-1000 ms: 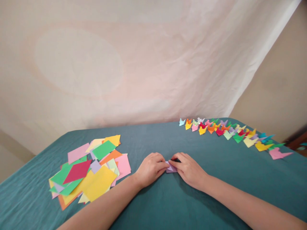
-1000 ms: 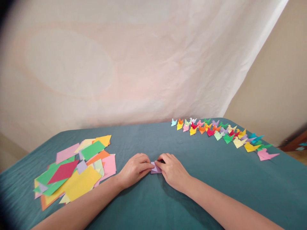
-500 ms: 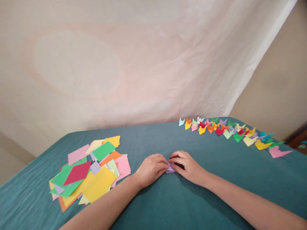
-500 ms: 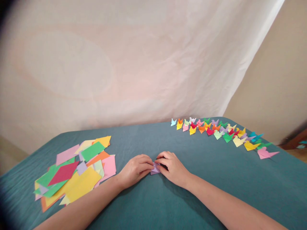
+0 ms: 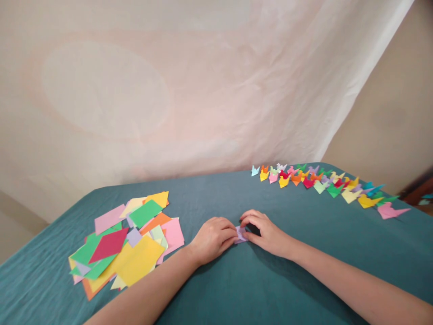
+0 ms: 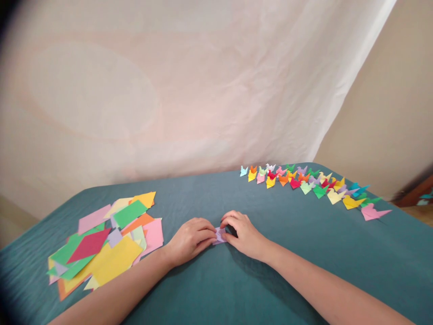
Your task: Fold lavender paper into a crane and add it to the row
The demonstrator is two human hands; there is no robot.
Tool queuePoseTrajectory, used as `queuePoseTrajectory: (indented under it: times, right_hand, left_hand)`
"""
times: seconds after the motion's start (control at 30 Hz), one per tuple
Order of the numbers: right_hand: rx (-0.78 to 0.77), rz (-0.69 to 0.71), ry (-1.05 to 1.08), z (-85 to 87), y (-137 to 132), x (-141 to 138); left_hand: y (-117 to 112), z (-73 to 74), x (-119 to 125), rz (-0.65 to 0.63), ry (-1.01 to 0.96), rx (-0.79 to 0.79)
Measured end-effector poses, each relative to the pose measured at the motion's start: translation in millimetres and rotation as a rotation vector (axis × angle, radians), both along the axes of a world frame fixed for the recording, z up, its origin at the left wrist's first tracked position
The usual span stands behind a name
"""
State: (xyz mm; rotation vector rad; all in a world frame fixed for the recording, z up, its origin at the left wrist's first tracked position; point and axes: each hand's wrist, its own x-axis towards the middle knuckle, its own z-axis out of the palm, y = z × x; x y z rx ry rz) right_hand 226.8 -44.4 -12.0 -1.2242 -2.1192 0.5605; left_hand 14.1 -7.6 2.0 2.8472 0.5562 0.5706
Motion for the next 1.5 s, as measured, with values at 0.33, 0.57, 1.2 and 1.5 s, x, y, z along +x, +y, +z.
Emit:
queuePoseTrajectory:
  times: [0.33, 0.57, 1.2, 1.5]
  right_hand:
    - [-0.086, 0.047, -0.050, 6.9, 2.5, 5.2]
    - [-0.126, 0.094, -0.072, 8.4, 6.6, 8.5]
    - [-0.037, 0.286, -0.123, 19.4, 4.5, 19.2]
    - [0.096, 0.391, -0.191, 31.6, -6.5, 21.4]
  left_hand:
    - [-2.3, -1.4, 7.4, 0.099, -0.133, -0.241]
    - [-3.1, -3.7, 12.5, 0.170, -0.205, -0.355]
    - [-6.1, -6.3, 14.3, 0.229, -0.235, -0.311]
    - [-5.9, -6.6, 14.4, 0.225, -0.227, -0.299]
